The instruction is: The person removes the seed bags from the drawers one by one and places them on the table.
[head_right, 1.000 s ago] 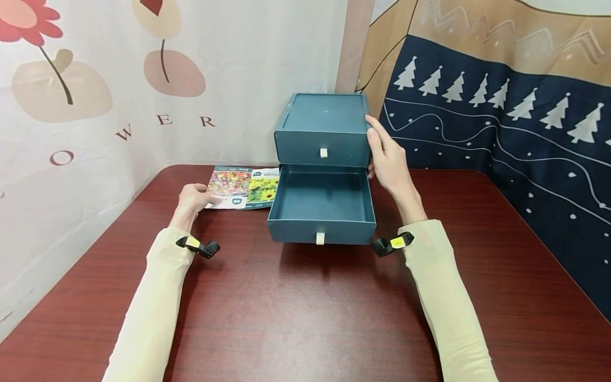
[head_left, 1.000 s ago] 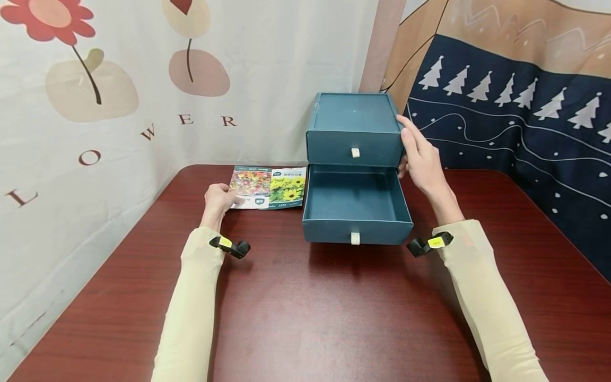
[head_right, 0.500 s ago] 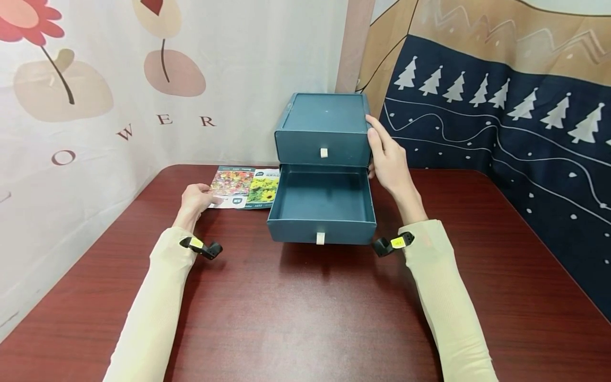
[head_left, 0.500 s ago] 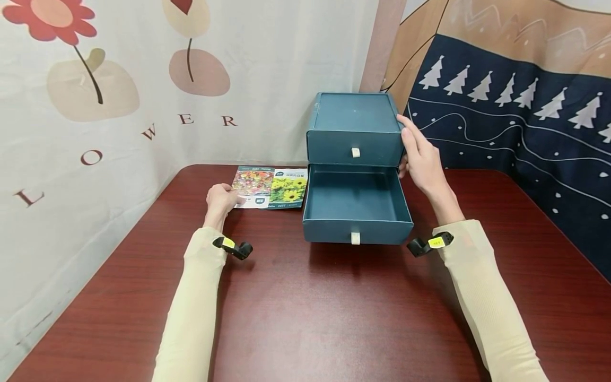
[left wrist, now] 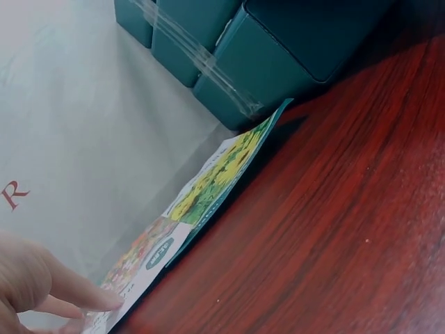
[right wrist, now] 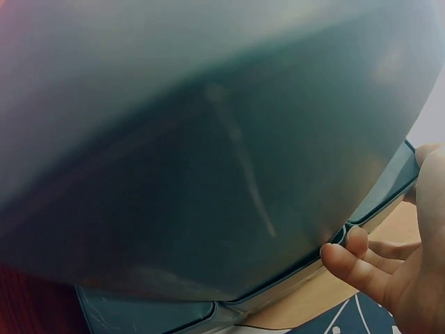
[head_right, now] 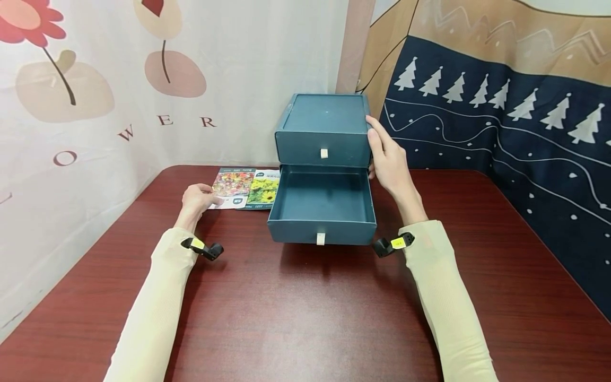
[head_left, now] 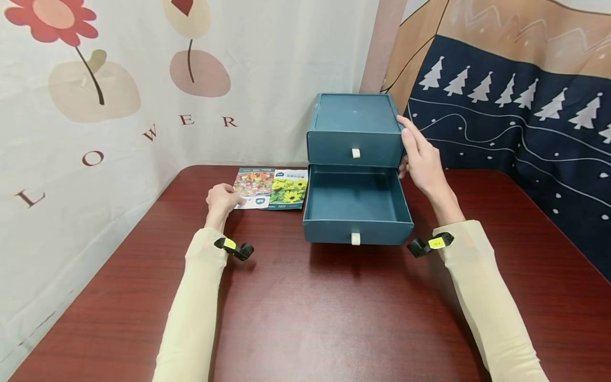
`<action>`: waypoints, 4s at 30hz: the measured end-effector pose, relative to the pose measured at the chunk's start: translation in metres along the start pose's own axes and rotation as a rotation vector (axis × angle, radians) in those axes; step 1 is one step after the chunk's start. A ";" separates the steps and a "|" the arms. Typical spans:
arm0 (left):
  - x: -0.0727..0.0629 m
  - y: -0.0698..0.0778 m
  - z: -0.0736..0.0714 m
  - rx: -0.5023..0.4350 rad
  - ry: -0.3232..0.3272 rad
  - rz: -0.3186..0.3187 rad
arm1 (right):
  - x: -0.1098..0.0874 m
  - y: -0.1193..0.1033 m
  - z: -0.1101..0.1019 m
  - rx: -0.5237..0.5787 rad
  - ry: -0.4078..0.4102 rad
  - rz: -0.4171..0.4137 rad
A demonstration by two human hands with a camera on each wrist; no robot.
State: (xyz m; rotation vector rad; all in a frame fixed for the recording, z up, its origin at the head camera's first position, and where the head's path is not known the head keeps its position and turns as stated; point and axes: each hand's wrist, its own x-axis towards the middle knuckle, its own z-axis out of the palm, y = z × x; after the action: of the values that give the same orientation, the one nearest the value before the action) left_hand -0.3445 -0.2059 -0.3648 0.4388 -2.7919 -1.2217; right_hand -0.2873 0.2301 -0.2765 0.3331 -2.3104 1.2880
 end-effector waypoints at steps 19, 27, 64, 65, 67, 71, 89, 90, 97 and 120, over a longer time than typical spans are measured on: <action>-0.005 0.006 -0.007 -0.079 0.028 0.016 | 0.001 0.001 0.001 0.004 -0.001 -0.009; -0.005 0.014 -0.021 -0.202 0.026 0.022 | 0.001 0.000 0.001 0.006 0.000 -0.010; -0.038 0.068 -0.054 -0.325 -0.322 0.293 | 0.000 0.001 0.001 0.006 0.003 -0.005; -0.039 0.070 -0.054 -0.329 -0.327 0.297 | -0.001 0.001 0.000 0.006 0.003 -0.003; -0.042 0.074 -0.052 -0.342 -0.340 0.302 | -0.001 0.001 0.000 0.006 0.004 0.000; -0.048 0.081 -0.049 -0.377 -0.352 0.303 | -0.001 0.001 0.000 0.006 0.004 -0.002; -0.073 0.103 -0.039 -0.473 -0.409 0.369 | -0.001 -0.001 0.000 -0.004 0.005 -0.007; -0.074 0.104 -0.039 -0.477 -0.415 0.372 | -0.001 -0.001 0.000 -0.004 0.003 -0.007; -0.082 0.110 -0.037 -0.461 -0.430 0.380 | 0.000 0.000 0.001 -0.008 0.002 -0.006; -0.116 0.130 -0.033 -0.466 -0.518 0.442 | 0.000 0.001 0.001 -0.009 0.009 -0.013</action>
State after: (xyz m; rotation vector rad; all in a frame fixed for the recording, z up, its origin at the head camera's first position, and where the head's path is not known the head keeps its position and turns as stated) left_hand -0.2583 -0.1127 -0.2414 -0.5676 -2.5836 -1.9830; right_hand -0.2884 0.2293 -0.2776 0.3385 -2.3021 1.2704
